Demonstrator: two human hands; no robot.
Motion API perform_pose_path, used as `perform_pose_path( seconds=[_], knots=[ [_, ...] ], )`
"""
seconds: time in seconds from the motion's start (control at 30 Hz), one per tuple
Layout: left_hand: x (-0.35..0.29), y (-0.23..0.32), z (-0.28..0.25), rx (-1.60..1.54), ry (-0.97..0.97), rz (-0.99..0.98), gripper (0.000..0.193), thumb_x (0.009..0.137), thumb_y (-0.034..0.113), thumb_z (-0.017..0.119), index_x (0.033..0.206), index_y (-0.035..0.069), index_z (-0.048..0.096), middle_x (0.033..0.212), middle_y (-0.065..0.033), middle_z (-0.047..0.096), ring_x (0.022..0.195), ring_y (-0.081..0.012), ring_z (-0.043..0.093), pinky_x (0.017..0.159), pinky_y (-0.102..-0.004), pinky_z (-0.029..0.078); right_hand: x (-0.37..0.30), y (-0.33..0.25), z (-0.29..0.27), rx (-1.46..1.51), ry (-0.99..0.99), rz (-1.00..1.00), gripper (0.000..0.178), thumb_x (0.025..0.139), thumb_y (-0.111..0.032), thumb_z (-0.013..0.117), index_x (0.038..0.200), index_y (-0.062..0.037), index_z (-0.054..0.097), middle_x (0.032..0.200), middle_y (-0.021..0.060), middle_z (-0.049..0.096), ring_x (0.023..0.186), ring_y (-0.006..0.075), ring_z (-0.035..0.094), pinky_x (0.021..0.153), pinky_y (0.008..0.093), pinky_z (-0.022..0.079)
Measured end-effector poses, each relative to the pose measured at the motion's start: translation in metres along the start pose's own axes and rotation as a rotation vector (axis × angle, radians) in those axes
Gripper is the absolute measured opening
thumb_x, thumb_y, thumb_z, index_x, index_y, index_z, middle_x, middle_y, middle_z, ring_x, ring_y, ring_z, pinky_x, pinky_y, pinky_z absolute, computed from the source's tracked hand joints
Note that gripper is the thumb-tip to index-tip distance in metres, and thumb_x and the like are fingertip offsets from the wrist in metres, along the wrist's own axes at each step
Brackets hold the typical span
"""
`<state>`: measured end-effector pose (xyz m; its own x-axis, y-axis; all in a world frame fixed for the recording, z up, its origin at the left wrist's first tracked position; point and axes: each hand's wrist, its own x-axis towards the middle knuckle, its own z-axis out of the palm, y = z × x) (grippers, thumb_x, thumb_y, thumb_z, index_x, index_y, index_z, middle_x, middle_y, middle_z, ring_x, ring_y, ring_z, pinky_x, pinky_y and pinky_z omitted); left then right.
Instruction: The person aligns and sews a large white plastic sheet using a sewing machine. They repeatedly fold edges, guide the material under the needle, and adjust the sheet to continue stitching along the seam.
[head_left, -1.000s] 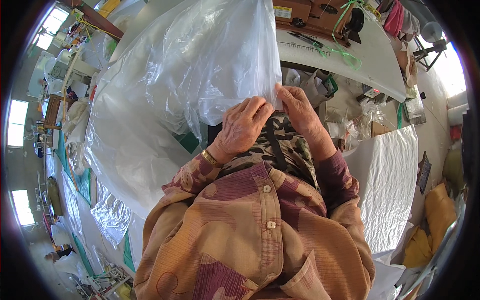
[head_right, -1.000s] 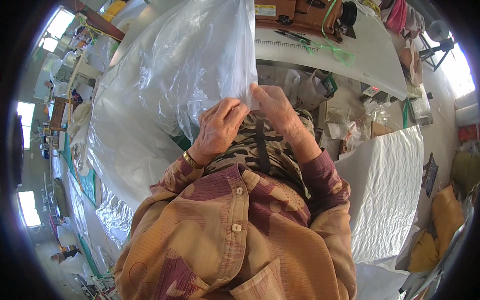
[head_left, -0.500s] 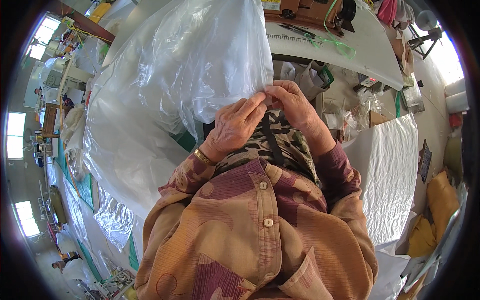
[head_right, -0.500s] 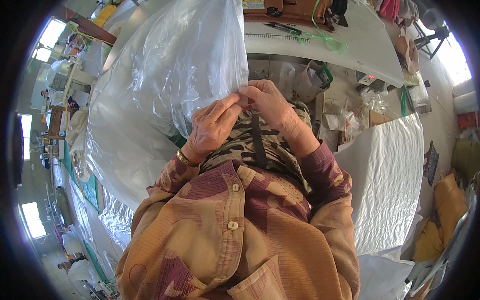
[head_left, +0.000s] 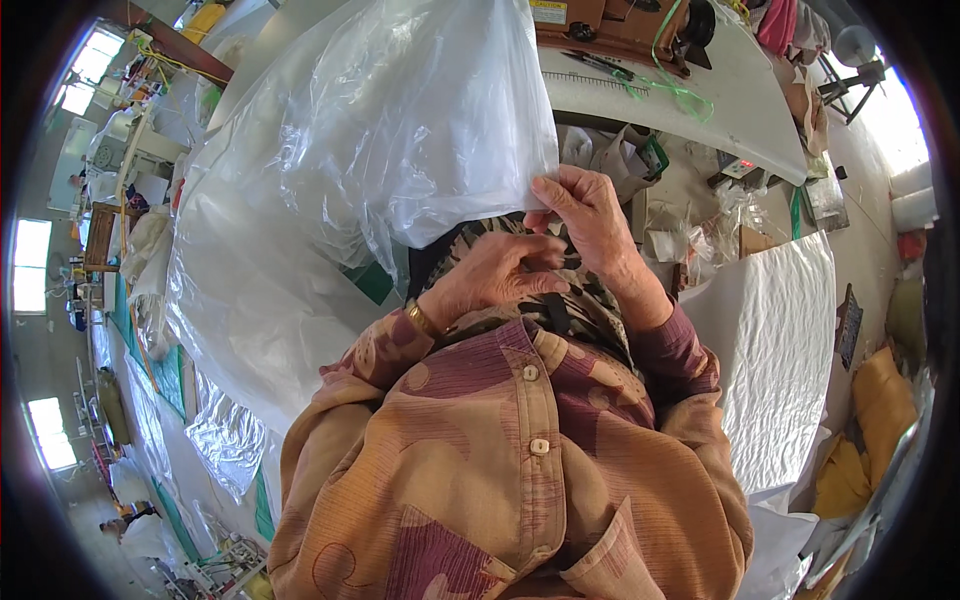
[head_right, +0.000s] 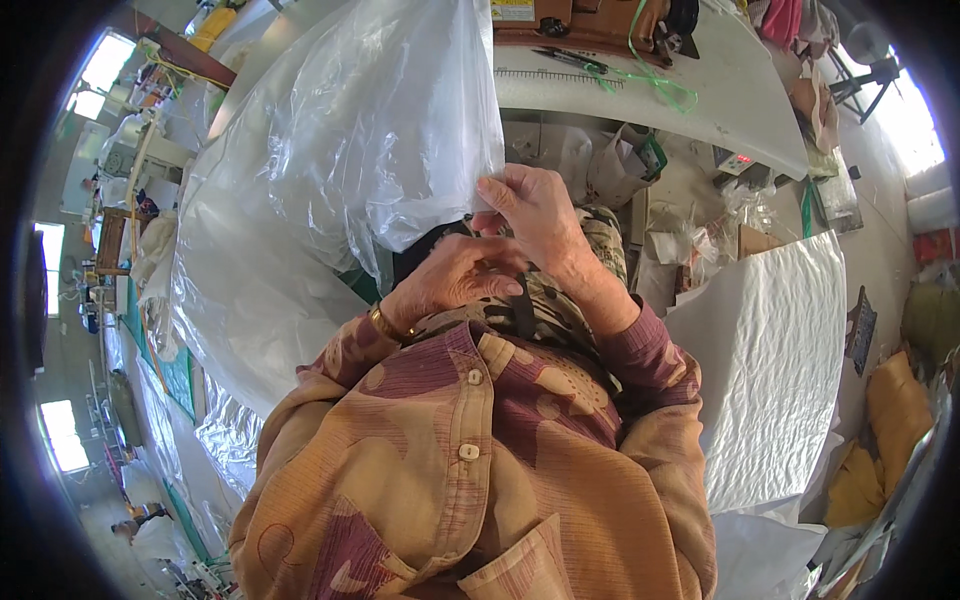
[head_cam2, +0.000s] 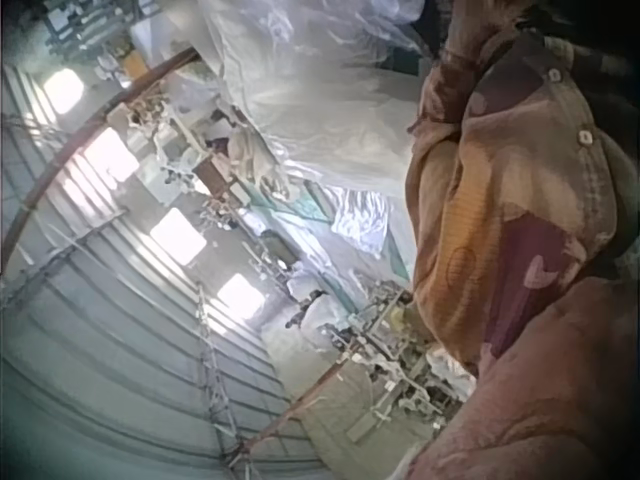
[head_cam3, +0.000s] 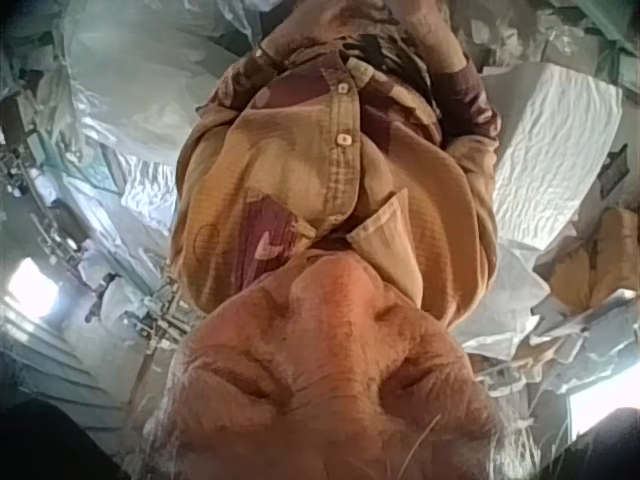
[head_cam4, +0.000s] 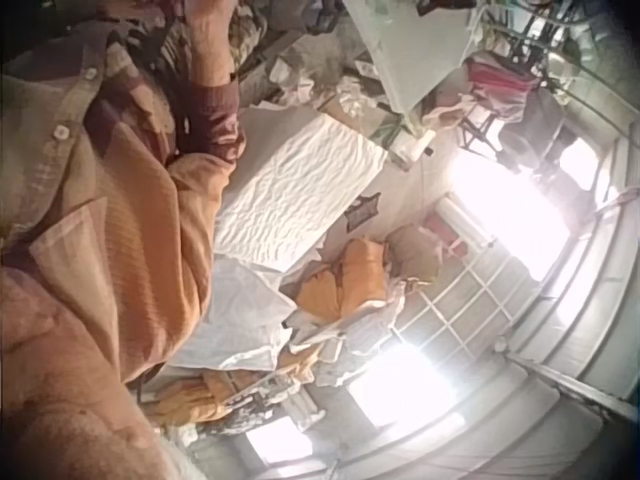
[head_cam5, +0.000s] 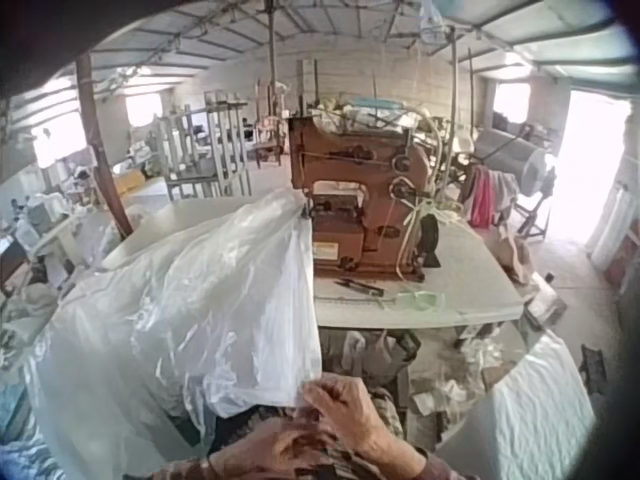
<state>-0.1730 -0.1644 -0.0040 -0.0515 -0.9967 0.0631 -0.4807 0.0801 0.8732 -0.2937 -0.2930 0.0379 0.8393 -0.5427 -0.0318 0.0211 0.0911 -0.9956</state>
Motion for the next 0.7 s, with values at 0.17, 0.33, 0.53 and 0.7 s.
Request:
perform_pose_path(
  seconds=[0.17, 0.33, 0.53, 0.7],
  knots=[
    [0.014, -0.001, 0.025, -1.416, 0.160, -0.001, 0.040, 0.104, 0.041, 0.051, 0.119, 0.004, 0.058, 0.116, -0.0084, 0.064, 0.115, -0.0192, 0.058, 0.104, -0.0374, 0.044, 0.004, 0.010, -0.004, -0.183, 0.046, -0.012, 0.031, 0.100, -0.024, 0.060, 0.092, 0.0060, 0.065, 0.076, 0.0038, 0.066, 0.069, 0.0086, 0.062, 0.062, 0.0252, 0.052],
    [0.008, -0.015, 0.022, -1.473, 0.644, -0.004, 0.042, 0.104, 0.041, 0.047, 0.124, 0.005, 0.056, 0.123, -0.0120, 0.063, 0.125, -0.0233, 0.053, 0.107, -0.0450, 0.042, -0.004, 0.009, 0.005, -0.085, 0.149, -0.060, 0.029, 0.099, -0.022, 0.060, 0.095, 0.0062, 0.066, 0.078, 0.0039, 0.067, 0.069, 0.0076, 0.062, 0.061, 0.0248, 0.052],
    [0.000, -0.023, 0.022, -1.743, 0.208, 0.215, 0.055, 0.105, 0.047, 0.042, 0.134, 0.001, 0.050, 0.128, -0.0102, 0.062, 0.124, -0.0215, 0.053, 0.109, -0.0427, 0.038, -0.005, 0.012, 0.018, 0.020, 0.148, 0.006, 0.026, 0.098, -0.020, 0.061, 0.097, 0.0057, 0.066, 0.080, 0.0044, 0.068, 0.068, 0.0070, 0.061, 0.060, 0.0245, 0.051],
    [0.025, 0.003, 0.017, -1.542, 0.425, -0.141, 0.043, 0.101, 0.033, 0.060, 0.128, 0.000, 0.057, 0.123, -0.0104, 0.065, 0.116, -0.0199, 0.059, 0.103, -0.0374, 0.044, -0.004, 0.030, 0.012, -0.299, 0.223, -0.090, 0.020, 0.096, -0.015, 0.062, 0.096, 0.0037, 0.066, 0.073, 0.0095, 0.064, 0.065, 0.0075, 0.057, 0.056, 0.0298, 0.046]
  ],
)
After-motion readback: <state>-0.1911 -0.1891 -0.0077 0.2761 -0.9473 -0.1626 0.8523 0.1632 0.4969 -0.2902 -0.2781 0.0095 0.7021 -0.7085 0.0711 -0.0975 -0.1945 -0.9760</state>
